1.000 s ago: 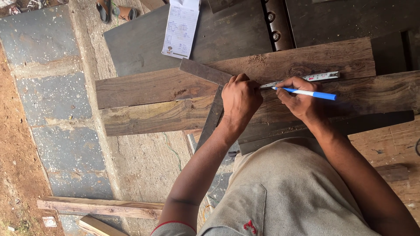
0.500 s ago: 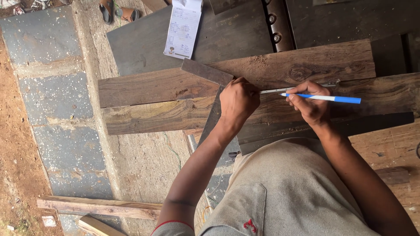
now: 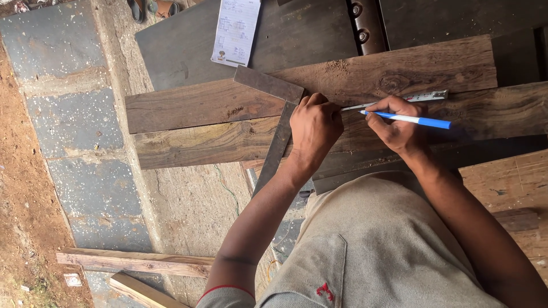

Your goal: Measuring and marking a wooden plank with a square and a marker for subsequent woodworking operations.

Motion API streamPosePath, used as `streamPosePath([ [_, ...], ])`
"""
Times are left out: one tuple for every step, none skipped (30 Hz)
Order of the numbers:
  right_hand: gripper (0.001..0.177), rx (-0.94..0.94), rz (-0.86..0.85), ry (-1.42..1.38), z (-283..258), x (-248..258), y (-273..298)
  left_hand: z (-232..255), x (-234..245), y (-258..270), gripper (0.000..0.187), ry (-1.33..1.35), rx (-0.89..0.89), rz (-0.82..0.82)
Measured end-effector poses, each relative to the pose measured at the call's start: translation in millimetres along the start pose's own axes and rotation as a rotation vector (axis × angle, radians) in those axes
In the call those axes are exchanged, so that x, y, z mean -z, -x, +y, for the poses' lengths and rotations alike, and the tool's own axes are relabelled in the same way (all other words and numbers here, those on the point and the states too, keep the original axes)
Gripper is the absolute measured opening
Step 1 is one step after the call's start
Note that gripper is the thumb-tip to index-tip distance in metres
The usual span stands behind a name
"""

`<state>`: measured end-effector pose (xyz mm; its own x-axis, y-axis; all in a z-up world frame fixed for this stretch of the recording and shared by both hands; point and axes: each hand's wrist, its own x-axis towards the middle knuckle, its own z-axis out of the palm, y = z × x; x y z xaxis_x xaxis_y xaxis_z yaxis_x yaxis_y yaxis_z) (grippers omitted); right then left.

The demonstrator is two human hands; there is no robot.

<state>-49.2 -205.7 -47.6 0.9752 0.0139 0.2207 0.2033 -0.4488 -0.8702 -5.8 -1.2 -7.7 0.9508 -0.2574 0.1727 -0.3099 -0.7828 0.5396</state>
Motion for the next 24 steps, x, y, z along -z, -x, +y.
streamPosePath([
  [0.008,-0.001,0.0,0.001,-3.9,0.4,-0.9,-0.1,0.1,-0.2,0.012,0.001,0.0,-0.001],
  [0.008,-0.011,0.0,0.031,-7.4,0.9,-2.0,-0.2,-0.1,-0.5,0.011,-0.003,0.0,-0.001],
  [0.009,-0.021,0.001,0.062,-11.0,1.3,-3.1,-0.2,-0.3,-0.9,0.011,-0.007,0.0,-0.001],
  [0.009,-0.022,0.001,0.063,-11.7,1.3,-3.2,-0.1,0.3,-1.0,0.011,-0.007,-0.001,-0.002],
  [0.009,-0.021,-0.003,0.068,-12.4,1.4,-3.4,0.1,0.9,-1.1,0.011,-0.007,0.001,-0.006],
  [0.01,-0.021,-0.007,0.073,-13.0,1.3,-3.6,0.1,1.4,-1.4,0.011,-0.007,0.002,-0.009],
  [0.01,-0.022,-0.006,0.074,-12.1,1.3,-3.5,0.3,2.1,-1.8,0.011,-0.007,0.001,-0.01],
  [0.009,0.014,-0.005,0.064,-11.3,1.2,-3.1,0.4,2.7,-2.0,0.012,-0.005,0.0,-0.012],
  [0.01,0.05,-0.005,0.054,-10.6,1.0,-2.7,0.5,3.4,-2.2,0.012,-0.003,-0.002,-0.013],
  [0.01,0.05,-0.003,0.055,-10.3,1.3,-2.8,0.7,3.1,-2.5,0.012,-0.002,-0.004,-0.014],
  [0.01,0.063,-0.007,0.059,-10.1,1.5,-2.8,0.8,2.9,-2.8,0.012,-0.004,-0.008,-0.012],
  [0.01,0.076,-0.013,0.063,-10.1,1.4,-2.9,0.8,2.9,-2.6,0.011,-0.006,-0.01,-0.01],
  [0.01,0.076,-0.014,0.063,-11.8,1.8,-3.0,1.1,2.9,-2.3,0.011,-0.006,-0.01,-0.01],
  [0.01,0.07,-0.015,0.064,-13.6,2.0,-3.8,1.2,3.2,-2.1,0.011,-0.005,-0.01,-0.008],
  [0.009,0.063,-0.017,0.065,-15.6,2.1,-4.5,1.2,3.6,-1.9,0.01,-0.005,-0.011,-0.006],
  [0.009,0.065,-0.019,0.065,-14.1,1.6,-4.3,1.0,3.5,-2.0,0.01,-0.005,-0.009,-0.004],
  [0.008,0.087,-0.014,0.065,-12.6,1.0,-4.0,0.8,3.3,-2.1,0.01,-0.004,-0.012,0.0],
  [0.007,0.108,-0.009,0.066,-11.2,0.5,-3.2,0.7,3.0,-1.8,0.01,-0.004,-0.016,0.004],
  [0.007,0.109,-0.011,0.066,-11.7,0.3,-4.0,0.3,3.0,-1.6,0.01,-0.004,-0.014,0.005],
  [0.007,0.091,-0.02,0.082,-12.2,0.7,-4.5,0.3,2.6,-1.6,0.009,-0.004,-0.013,0.004],
  [0.007,0.074,-0.028,0.097,-12.7,1.1,-5.0,0.4,2.2,-1.6,0.009,-0.004,-0.012,0.003],
  [0.007,0.073,-0.029,0.098,-14.7,1.5,-5.7,0.5,2.0,-1.4,0.009,-0.003,-0.011,0.003],
  [0.008,0.079,-0.029,0.092,-16.7,1.8,-6.4,0.6,1.7,-1.3,0.009,-0.001,-0.007,0.0],
  [0.008,0.086,-0.029,0.086,-18.7,2.0,-7.3,0.5,1.6,-1.1,0.008,0.0,-0.002,-0.001],
])
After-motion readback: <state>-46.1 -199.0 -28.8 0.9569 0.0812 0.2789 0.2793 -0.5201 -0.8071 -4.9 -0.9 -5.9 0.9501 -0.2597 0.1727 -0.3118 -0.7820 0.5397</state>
